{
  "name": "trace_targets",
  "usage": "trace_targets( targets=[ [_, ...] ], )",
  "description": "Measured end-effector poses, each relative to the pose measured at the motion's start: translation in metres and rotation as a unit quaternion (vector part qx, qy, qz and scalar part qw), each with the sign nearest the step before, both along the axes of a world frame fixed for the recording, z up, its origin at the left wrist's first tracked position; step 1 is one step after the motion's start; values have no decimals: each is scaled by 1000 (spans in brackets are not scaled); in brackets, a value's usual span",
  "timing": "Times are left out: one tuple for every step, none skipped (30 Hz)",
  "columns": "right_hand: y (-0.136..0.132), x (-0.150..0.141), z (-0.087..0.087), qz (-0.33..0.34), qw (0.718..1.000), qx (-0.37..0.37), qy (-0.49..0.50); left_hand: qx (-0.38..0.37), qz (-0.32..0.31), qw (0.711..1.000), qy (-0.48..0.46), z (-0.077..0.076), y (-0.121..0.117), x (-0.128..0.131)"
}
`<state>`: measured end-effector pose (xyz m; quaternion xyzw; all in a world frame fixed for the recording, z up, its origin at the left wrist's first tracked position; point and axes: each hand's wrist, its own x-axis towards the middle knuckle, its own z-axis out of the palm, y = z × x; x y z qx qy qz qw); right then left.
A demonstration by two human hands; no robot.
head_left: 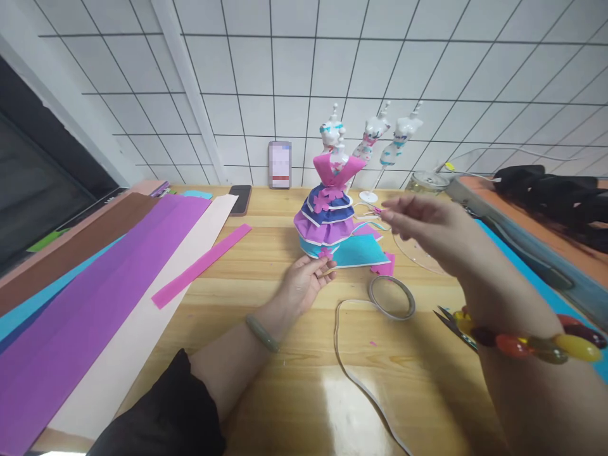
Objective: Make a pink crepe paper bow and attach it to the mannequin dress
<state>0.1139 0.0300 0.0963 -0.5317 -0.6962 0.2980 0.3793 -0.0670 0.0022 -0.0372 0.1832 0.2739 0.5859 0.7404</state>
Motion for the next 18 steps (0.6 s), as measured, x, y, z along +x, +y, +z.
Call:
trace_targets(
  targets=[
    [2, -1, 11, -17, 999, 43, 7, -1, 2, 1000, 2, -1, 0, 0],
    [4, -4, 21, -29, 995, 90, 16, -1, 4, 1000, 5, -1, 0, 0],
    [7, -7, 32, -33, 990, 133, 25, -2, 7, 1000, 9, -1, 0, 1],
    [11, -11, 41, -24, 986, 159, 29, -1, 9, 1000, 12, -2, 0, 1],
    [15, -16, 50, -14, 983, 182, 31, 0, 9, 1000, 14, -2, 0, 1],
    [19, -22, 58, 1, 981, 193, 23, 3, 9, 1000, 16, -2, 0, 1],
    [24, -29, 65, 16, 979, 204, 11, 6, 7, 1000, 17, -2, 0, 1],
    [29, -36, 72, 34, 977, 212, -5, 9, 4, 1000, 19, -2, 0, 1],
    [33, -42, 77, 52, 974, 220, -23, 12, 0, 1000, 20, -2, 0, 0],
    [37, -49, 82, 72, 971, 224, -42, 14, -3, 1000, 21, -2, 0, 0],
    [41, -56, 86, 92, 968, 224, -62, 16, -5, 1000, 21, -1, 0, 0],
    [44, -61, 89, 109, 966, 219, -83, 18, -7, 1000, 21, -2, 0, -1],
    [46, -66, 91, 121, 964, 210, -107, 18, -9, 1000, 20, -2, 0, -1],
    [48, -70, 93, 129, 962, 200, -131, 19, -10, 1000, 19, -2, 0, -1],
    [49, -73, 95, 134, 960, 191, -155, 19, -10, 1000, 18, -2, 0, -2],
    [50, -75, 96, 135, 957, 185, -177, 18, -11, 1000, 17, -2, 0, -2],
    [51, -76, 97, 135, 954, 184, -194, 18, -11, 1000, 15, -2, 0, -2],
    [51, -76, 98, 133, 951, 187, -205, 18, -11, 1000, 13, -2, 0, -2]
  ],
)
